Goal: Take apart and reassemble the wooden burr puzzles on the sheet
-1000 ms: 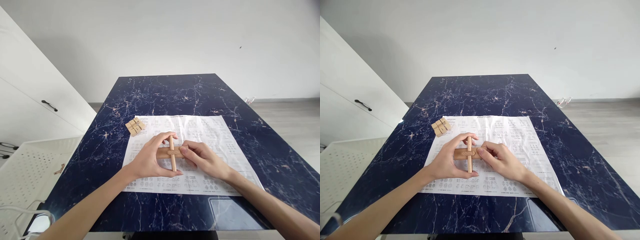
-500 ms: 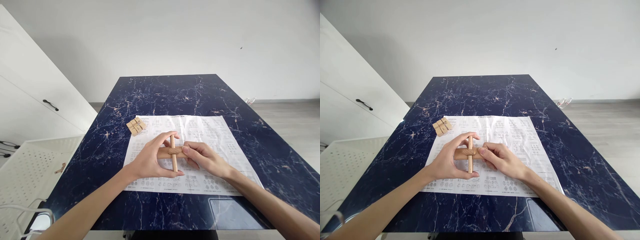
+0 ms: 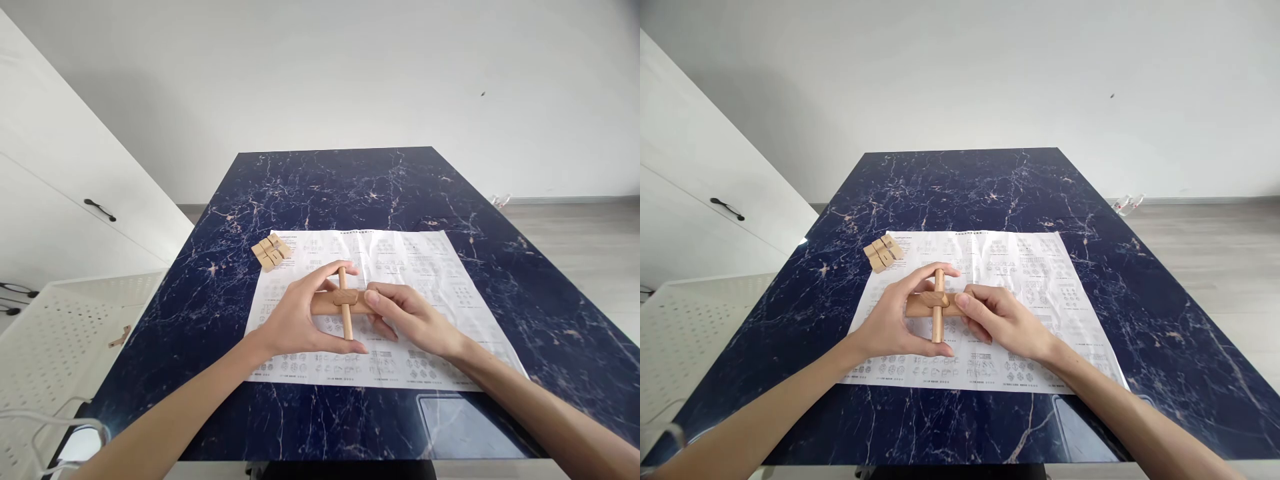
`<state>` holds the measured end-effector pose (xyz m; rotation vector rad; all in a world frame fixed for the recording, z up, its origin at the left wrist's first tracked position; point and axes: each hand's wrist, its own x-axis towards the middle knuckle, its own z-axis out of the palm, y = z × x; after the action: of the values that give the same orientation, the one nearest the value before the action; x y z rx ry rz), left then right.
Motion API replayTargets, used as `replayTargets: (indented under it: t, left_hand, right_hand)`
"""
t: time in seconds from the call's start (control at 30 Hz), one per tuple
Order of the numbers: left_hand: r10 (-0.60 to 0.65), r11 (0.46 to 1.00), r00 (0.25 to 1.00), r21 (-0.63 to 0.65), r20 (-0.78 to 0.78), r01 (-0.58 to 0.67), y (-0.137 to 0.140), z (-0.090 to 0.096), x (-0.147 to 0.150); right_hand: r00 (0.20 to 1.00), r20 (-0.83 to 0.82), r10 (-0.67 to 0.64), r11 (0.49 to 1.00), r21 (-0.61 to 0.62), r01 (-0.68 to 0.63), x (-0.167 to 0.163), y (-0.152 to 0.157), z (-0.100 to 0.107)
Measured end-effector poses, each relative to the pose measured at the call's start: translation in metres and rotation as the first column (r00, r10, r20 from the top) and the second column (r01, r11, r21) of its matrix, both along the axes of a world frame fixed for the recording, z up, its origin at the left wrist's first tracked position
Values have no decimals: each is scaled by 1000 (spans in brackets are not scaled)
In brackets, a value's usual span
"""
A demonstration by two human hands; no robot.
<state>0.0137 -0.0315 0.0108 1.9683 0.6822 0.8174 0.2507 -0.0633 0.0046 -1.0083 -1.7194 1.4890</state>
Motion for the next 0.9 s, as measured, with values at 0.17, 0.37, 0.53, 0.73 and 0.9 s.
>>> replayTargets:
  t: [0.17, 0.37, 0.53, 0.73, 0.9]
  left_hand:
    - [8, 987, 991, -162, 131, 14, 0, 0, 1]
    - [-6, 950, 963, -300, 271, 91, 4, -6, -2]
    - [-66, 955, 977, -271, 200, 120, 2, -4, 1]
    - [-54, 964, 987, -249, 154, 91, 1, -3, 1]
    - [-45, 969, 986, -231, 161, 82, 2, -4, 1]
  right_hand:
    - [998, -64, -17, 991, 129, 25, 0, -1, -3]
    - [964, 228, -137, 916, 398, 36, -5, -5, -14]
    - [934, 286, -215, 827, 562, 19, -9, -6, -18]
    - [912, 283, -296, 750, 661, 39, -10, -8, -16]
    - [910, 272, -314, 749, 660, 62, -10, -9, -16]
